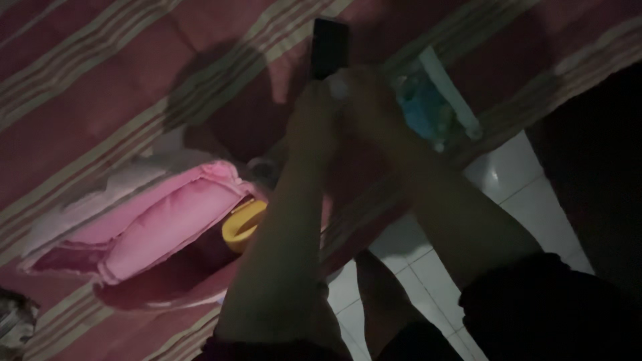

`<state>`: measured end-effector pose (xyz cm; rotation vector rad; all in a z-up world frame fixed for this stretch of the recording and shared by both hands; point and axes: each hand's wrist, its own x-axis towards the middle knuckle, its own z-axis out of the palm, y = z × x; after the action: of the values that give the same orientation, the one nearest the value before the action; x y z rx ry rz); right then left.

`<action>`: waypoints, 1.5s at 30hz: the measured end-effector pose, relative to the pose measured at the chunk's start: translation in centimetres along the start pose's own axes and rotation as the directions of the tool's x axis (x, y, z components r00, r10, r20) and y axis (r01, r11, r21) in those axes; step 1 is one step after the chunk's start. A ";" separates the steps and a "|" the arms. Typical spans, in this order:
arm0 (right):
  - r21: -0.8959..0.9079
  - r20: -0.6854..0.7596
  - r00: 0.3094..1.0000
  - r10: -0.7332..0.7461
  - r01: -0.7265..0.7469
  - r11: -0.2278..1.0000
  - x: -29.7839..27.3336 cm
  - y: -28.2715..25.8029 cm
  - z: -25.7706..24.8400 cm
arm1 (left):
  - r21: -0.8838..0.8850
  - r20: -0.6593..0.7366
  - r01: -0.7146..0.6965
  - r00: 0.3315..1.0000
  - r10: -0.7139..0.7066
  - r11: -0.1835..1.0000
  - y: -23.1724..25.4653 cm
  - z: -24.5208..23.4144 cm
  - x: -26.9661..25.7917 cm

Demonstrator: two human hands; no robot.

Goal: The person opens a small pink backpack on a bed and places items into it one at a time, including a phone, a beige zippered pouch, and eyeglasses. They pick up sunglasses from a nearby surface, place them in the backpack, then zip the backpack closed and press it flat on the bed.

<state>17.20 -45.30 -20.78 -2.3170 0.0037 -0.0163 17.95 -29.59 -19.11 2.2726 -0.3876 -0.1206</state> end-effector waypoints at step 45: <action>0.537 0.250 0.957 -0.148 -0.010 0.844 -10.8 -25.6 -3.6 | 0.034 -0.075 0.107 0.992 -0.104 0.994 8.6 -26.8 -17.4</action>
<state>6.32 -30.45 0.37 -1.7368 -0.2075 0.2497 5.04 -10.36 4.46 2.3278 -0.2337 -0.0845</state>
